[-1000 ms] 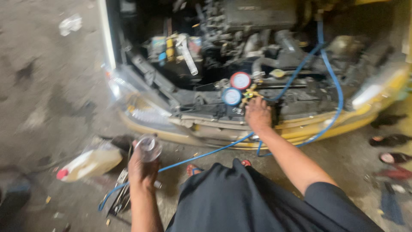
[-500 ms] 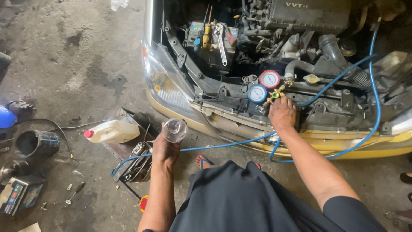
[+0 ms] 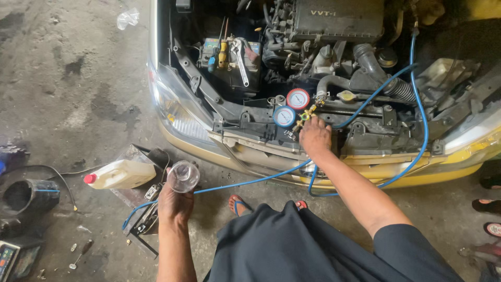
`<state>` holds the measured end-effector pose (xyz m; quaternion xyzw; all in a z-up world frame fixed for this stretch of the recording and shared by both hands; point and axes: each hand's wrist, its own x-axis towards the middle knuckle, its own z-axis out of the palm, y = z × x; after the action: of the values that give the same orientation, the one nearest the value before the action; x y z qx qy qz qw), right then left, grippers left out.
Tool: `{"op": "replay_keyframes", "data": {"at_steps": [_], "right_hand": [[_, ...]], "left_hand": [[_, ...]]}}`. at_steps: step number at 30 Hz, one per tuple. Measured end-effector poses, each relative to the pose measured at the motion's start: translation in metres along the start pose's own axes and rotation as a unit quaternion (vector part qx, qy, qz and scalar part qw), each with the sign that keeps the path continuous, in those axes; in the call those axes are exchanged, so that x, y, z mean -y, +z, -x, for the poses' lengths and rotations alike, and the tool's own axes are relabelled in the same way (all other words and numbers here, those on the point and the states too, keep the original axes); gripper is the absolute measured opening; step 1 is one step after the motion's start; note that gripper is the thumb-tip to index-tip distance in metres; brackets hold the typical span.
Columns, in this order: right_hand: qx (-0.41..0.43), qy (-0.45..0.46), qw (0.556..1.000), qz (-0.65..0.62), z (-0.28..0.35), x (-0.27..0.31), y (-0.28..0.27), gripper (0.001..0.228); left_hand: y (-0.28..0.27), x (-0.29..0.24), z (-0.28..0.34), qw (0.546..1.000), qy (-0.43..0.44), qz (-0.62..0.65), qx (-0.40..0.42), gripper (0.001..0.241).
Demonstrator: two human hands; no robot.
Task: The person pours a clear liquid from a white jug into a glass, then places the glass on the car's engine bay. They adjust a manifold gauge set connected to the engine and use a yellow cloth to wipe the front bumper area.
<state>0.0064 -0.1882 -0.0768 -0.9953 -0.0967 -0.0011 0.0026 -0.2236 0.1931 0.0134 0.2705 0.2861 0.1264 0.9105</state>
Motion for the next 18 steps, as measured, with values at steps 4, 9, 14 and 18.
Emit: {"op": "replay_keyframes", "data": {"at_steps": [4,9,14,18], "right_hand": [[0.009,-0.021,1.0,0.001,0.002,-0.002,-0.004,0.035],[-0.002,-0.045,0.999,-0.021,0.005,-0.012,-0.005,0.042],[0.001,-0.084,0.996,0.018,0.0,-0.015,-0.002,0.032],[-0.011,-0.072,0.997,-0.012,0.005,-0.022,0.001,0.035]], "left_hand": [[0.012,0.009,0.016,1.0,0.013,-0.011,-0.005,0.034],[0.03,0.026,0.031,0.999,0.025,-0.008,-0.034,0.035],[0.031,0.048,0.04,0.999,0.024,0.037,-0.028,0.034],[0.022,0.062,0.038,0.999,0.003,0.032,-0.04,0.028]]}}
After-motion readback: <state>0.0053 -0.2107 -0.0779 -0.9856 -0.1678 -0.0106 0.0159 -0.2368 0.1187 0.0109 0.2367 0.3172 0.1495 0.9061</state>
